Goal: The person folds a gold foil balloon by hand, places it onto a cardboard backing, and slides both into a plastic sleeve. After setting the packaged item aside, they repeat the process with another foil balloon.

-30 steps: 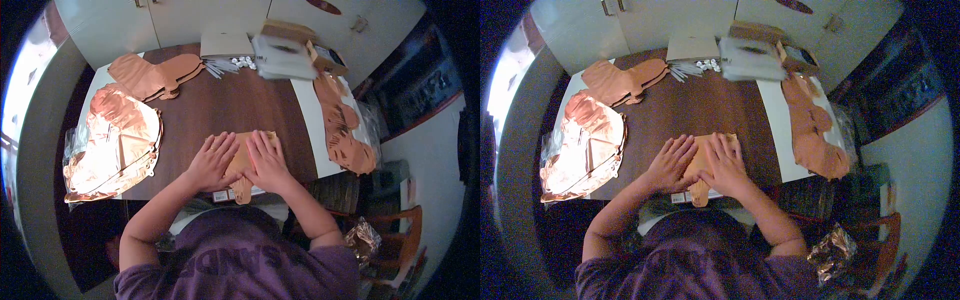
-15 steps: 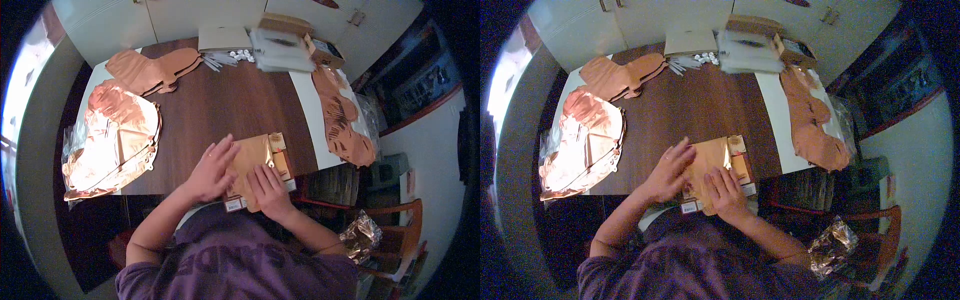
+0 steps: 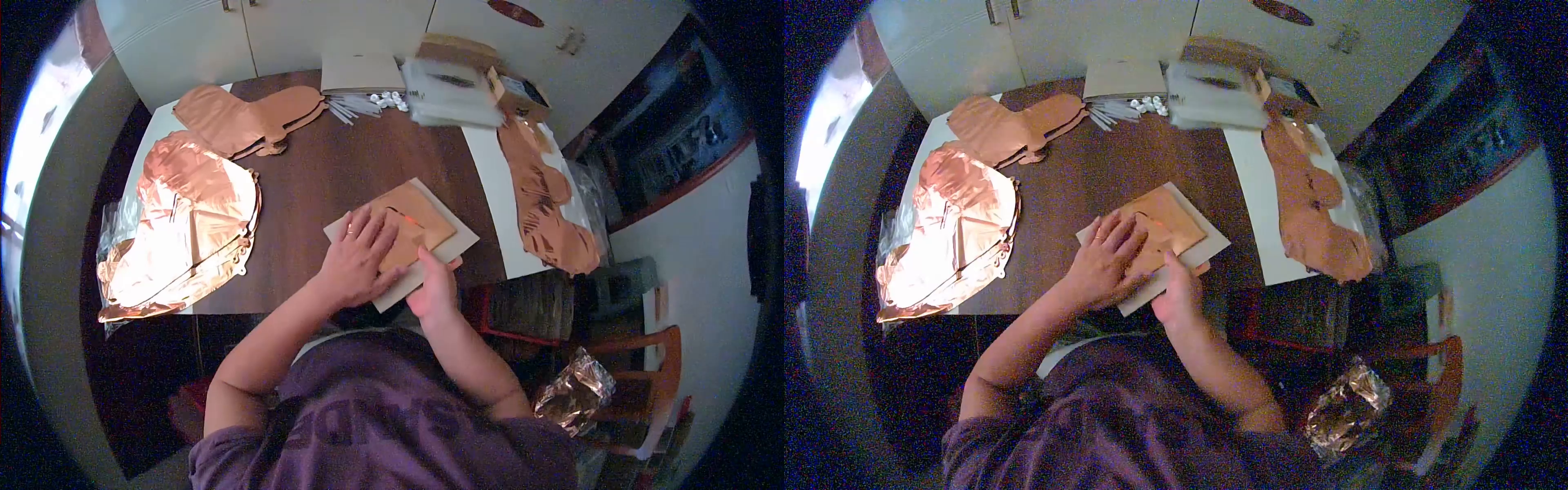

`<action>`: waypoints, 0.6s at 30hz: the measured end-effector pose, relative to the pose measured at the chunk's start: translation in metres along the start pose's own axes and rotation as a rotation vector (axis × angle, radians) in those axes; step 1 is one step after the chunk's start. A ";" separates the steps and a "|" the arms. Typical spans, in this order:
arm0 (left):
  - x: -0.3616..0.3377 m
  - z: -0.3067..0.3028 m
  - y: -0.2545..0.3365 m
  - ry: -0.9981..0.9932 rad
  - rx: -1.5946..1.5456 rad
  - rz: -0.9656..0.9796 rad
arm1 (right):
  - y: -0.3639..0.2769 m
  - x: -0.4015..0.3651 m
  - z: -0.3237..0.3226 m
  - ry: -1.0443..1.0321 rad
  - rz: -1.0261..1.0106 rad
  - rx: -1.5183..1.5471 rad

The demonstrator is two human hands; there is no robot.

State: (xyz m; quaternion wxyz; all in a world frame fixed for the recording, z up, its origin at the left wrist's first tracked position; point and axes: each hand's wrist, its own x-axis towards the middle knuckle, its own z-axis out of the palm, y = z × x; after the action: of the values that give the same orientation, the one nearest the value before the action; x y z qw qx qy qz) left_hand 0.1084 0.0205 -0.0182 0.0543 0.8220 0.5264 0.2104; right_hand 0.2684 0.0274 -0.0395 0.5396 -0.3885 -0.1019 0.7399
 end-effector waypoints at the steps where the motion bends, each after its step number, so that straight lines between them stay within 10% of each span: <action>1: -0.004 0.004 -0.005 -0.083 0.028 0.018 | 0.001 -0.004 0.002 0.030 0.008 -0.032; 5: -0.016 0.009 -0.015 -0.055 0.048 0.068 | -0.062 -0.017 -0.017 -0.254 0.473 -0.662; 7: -0.019 0.012 -0.020 -0.034 0.111 0.100 | -0.098 -0.017 -0.021 -0.318 0.459 -1.604; 10: -0.020 0.011 -0.016 -0.041 0.109 0.083 | -0.125 -0.044 0.004 -0.240 -0.194 -2.194; 13: -0.021 0.011 -0.014 -0.023 0.130 0.079 | -0.101 -0.038 0.016 -0.307 -0.759 -1.793; 18: -0.025 -0.006 -0.024 -0.025 -0.074 0.126 | -0.024 0.001 0.011 -0.387 -0.922 -2.081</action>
State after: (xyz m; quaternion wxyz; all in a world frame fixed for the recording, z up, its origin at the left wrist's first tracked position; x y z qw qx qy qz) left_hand 0.0767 0.0080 -0.0271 0.0779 0.8536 0.4646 0.2224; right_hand 0.2784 0.0405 -0.0184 0.1523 -0.4513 -0.8758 0.0778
